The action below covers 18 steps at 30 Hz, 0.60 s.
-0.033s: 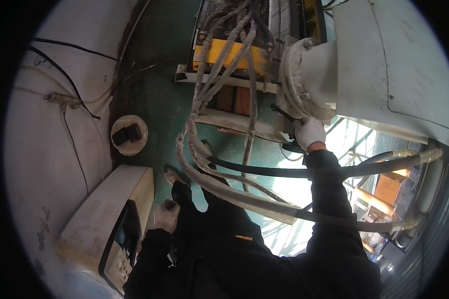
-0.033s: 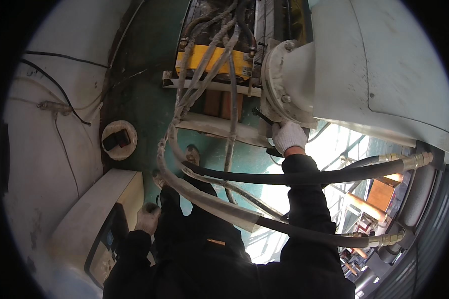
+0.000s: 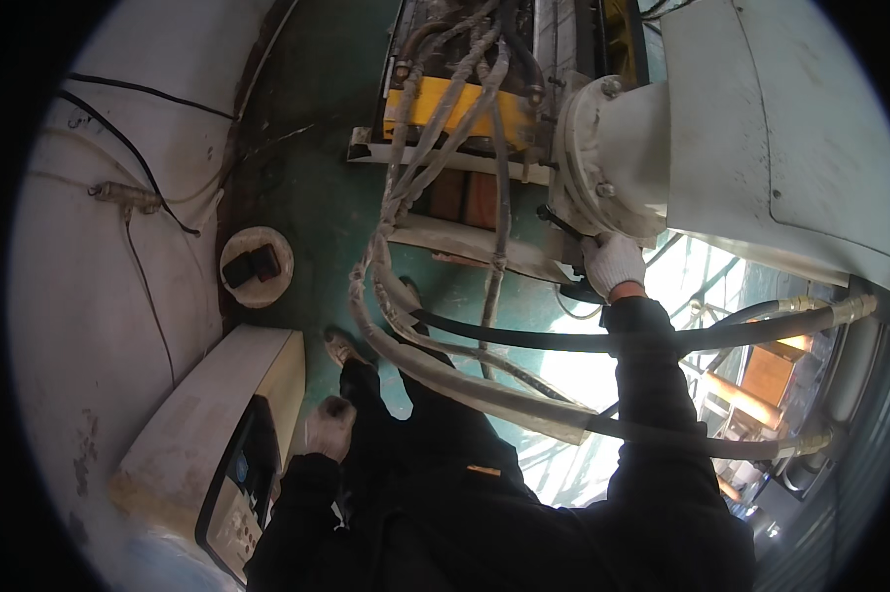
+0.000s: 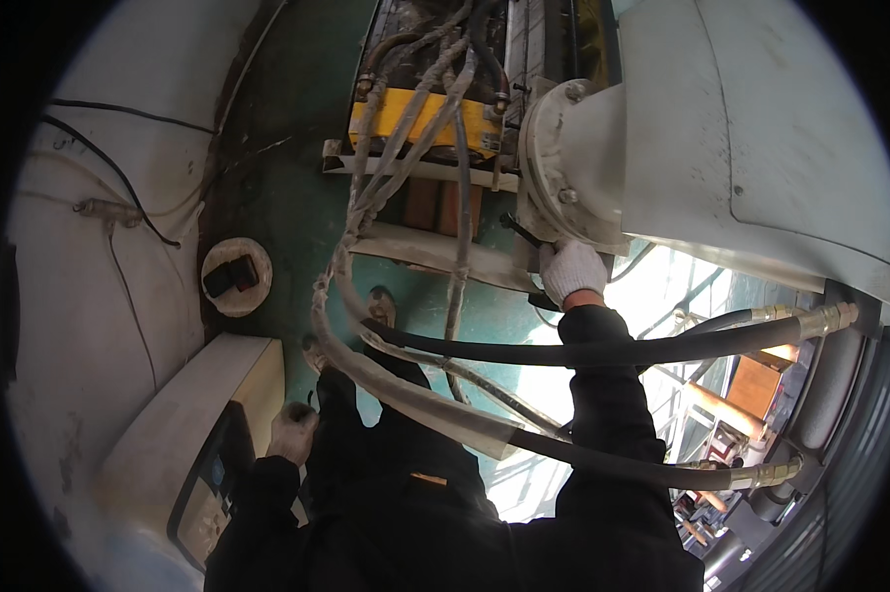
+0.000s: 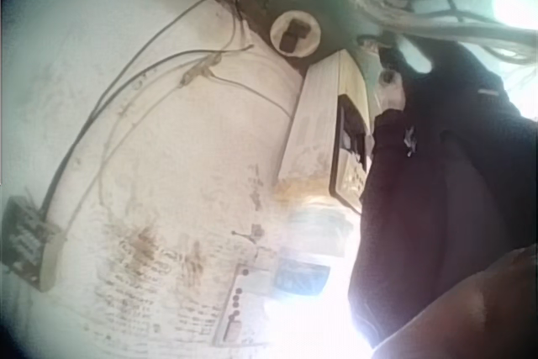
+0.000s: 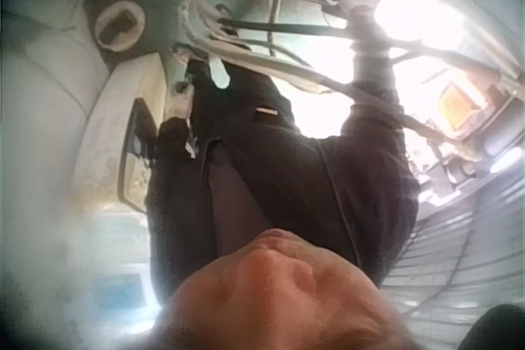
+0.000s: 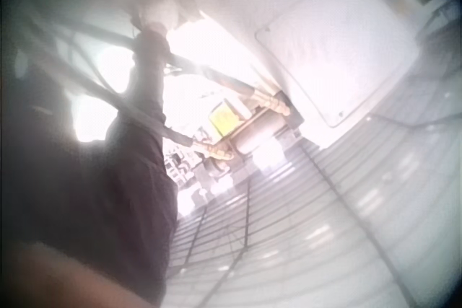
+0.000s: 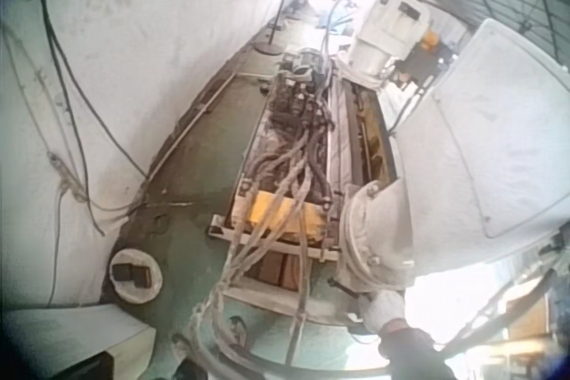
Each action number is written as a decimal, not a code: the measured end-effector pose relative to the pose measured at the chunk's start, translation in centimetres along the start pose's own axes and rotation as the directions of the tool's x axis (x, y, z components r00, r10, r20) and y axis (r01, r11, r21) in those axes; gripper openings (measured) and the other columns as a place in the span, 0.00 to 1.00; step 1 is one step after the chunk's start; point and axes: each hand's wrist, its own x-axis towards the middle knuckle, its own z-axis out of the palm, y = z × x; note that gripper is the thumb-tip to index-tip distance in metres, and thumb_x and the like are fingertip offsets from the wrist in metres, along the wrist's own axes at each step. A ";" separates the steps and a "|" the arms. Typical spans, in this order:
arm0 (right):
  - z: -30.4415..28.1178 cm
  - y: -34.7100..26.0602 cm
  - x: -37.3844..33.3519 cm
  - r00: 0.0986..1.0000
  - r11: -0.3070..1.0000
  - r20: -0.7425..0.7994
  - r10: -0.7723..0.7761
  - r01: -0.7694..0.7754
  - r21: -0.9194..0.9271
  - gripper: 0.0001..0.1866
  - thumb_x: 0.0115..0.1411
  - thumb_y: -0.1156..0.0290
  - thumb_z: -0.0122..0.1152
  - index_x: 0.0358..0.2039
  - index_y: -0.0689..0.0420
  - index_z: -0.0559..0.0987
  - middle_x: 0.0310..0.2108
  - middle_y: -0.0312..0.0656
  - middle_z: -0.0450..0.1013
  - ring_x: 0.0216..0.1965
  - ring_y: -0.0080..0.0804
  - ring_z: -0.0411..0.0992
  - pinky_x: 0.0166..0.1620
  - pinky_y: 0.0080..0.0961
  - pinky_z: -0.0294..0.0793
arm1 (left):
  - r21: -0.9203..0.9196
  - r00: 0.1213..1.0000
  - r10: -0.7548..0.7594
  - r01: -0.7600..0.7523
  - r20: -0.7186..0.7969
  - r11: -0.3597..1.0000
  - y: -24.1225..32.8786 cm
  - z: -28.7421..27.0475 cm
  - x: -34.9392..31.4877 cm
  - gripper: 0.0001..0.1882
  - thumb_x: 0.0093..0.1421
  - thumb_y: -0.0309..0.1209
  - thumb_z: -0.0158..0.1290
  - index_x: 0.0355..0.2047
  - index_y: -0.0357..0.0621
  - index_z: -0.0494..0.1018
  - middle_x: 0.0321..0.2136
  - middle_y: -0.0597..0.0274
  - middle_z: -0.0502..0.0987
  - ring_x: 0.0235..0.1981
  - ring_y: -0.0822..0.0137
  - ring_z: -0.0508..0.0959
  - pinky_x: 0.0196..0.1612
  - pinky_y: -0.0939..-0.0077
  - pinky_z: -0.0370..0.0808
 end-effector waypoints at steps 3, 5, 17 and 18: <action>1.1 -0.1 0.1 1.000 1.000 0.004 0.009 -0.008 -0.025 0.23 0.75 0.49 0.61 0.45 0.55 0.92 0.44 0.63 0.88 0.50 0.66 0.86 0.57 0.59 0.85 | 0.082 0.994 0.113 -0.112 -0.004 0.990 -1.8 0.0 -0.1 0.22 0.71 0.45 0.62 0.50 0.37 0.87 0.48 0.38 0.90 0.53 0.36 0.89 0.58 0.48 0.84; 2.8 -0.1 -1.0 1.000 0.999 -0.030 -0.003 0.002 -0.035 0.23 0.75 0.49 0.60 0.43 0.55 0.92 0.43 0.62 0.88 0.49 0.66 0.86 0.56 0.59 0.85 | 0.034 0.999 0.050 -0.051 0.009 0.998 -2.6 0.1 -0.2 0.22 0.71 0.45 0.62 0.51 0.37 0.87 0.48 0.38 0.90 0.53 0.36 0.89 0.58 0.49 0.85; 23.7 -2.0 -5.5 0.984 0.970 0.085 0.154 -0.168 0.178 0.19 0.81 0.57 0.53 0.54 0.61 0.82 0.41 0.63 0.87 0.46 0.70 0.86 0.51 0.66 0.84 | 0.140 0.999 0.045 -0.045 0.003 0.989 -1.9 -0.5 -0.4 0.21 0.72 0.43 0.63 0.50 0.36 0.86 0.47 0.39 0.90 0.53 0.38 0.89 0.58 0.50 0.85; 22.5 -1.4 -6.0 0.989 0.965 0.030 0.146 -0.149 0.215 0.19 0.81 0.57 0.54 0.54 0.60 0.82 0.41 0.63 0.87 0.46 0.71 0.86 0.51 0.66 0.84 | 0.056 0.999 0.051 -0.051 0.000 0.997 -1.8 -0.7 -0.5 0.21 0.72 0.43 0.63 0.50 0.36 0.86 0.47 0.39 0.90 0.53 0.38 0.89 0.58 0.50 0.85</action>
